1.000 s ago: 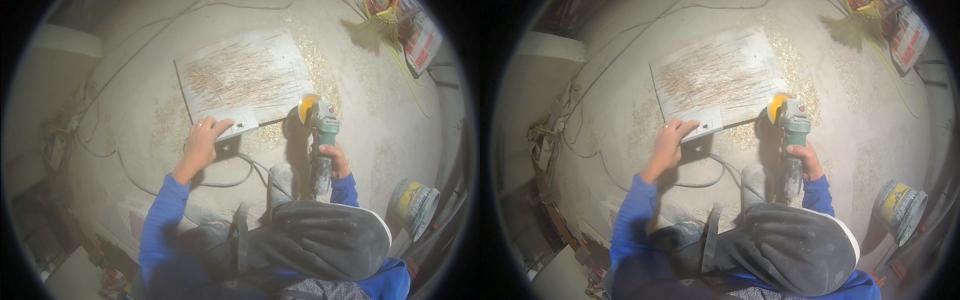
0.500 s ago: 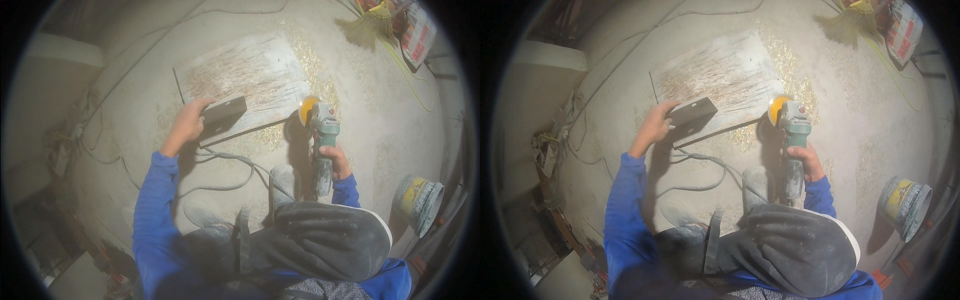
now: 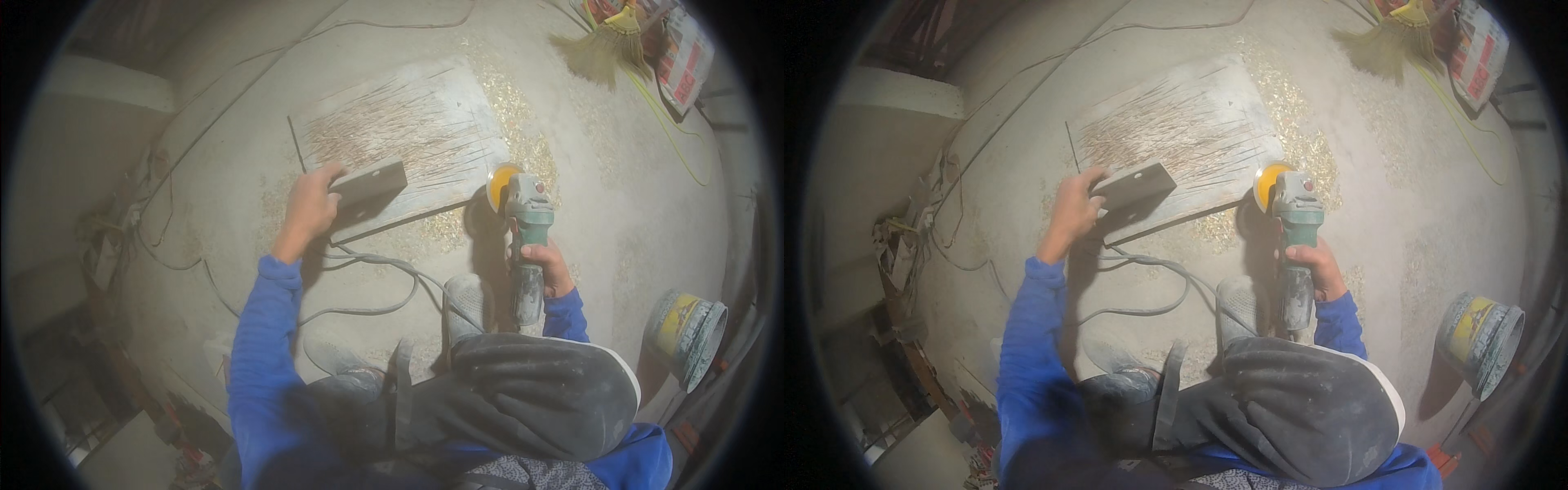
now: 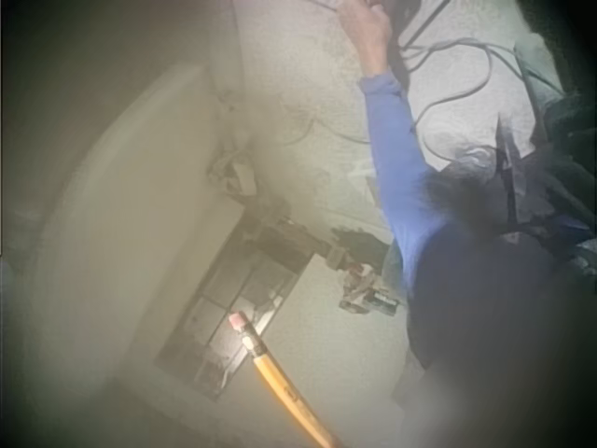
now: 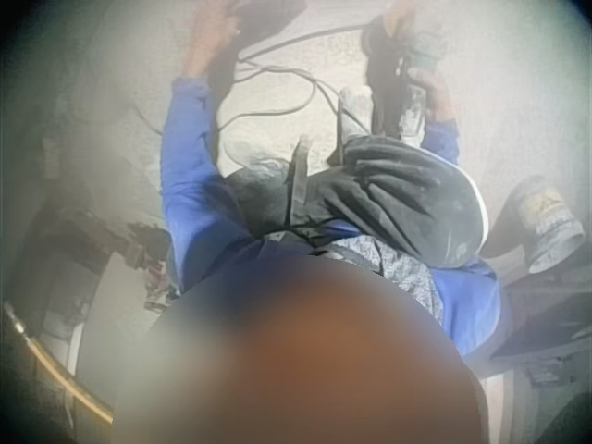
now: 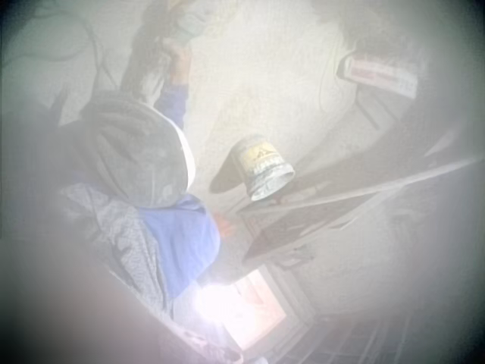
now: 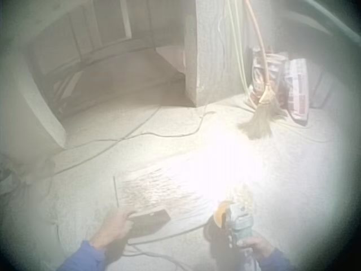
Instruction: The person uses an angle grinder to grind the surface of a rectangular tile placed on the floor. They hold the tile with one hand and operate the grinder with the other, repeatedly moving the tool across the tile surface and flipping the tile to work on different areas.
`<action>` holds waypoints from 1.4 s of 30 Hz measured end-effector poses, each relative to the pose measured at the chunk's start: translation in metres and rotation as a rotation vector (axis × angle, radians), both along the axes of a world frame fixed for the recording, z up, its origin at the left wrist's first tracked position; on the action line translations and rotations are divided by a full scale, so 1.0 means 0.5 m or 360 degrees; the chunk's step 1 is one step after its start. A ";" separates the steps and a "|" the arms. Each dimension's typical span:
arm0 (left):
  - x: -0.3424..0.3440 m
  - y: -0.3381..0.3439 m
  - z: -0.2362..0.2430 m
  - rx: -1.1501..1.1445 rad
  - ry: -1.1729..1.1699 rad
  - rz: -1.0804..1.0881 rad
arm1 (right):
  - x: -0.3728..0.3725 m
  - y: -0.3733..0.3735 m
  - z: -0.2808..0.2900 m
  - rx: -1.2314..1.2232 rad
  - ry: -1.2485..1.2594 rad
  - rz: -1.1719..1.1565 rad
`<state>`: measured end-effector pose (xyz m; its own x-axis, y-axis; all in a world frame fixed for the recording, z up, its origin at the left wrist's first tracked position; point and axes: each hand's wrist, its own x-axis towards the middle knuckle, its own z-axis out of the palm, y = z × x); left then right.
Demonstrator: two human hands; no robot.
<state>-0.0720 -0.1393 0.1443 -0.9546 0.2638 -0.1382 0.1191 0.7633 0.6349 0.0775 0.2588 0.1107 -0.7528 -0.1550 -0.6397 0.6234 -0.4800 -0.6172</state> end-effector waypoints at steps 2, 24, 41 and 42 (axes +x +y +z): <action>0.011 -0.004 -0.004 0.0037 -0.0056 0.0073 | 0.000 -0.001 -0.002 0.0001 0.0005 -0.0005; 0.247 0.024 -0.112 -0.0160 0.0744 -0.0415 | -0.008 -0.009 0.029 0.0243 0.0108 0.0148; 0.279 0.079 -0.197 -0.0504 0.0739 -0.0172 | -0.015 -0.001 0.024 0.0261 0.0137 0.0221; 0.279 0.080 -0.201 -0.0496 0.0732 -0.0163 | -0.015 -0.002 0.025 0.0265 0.0132 0.0216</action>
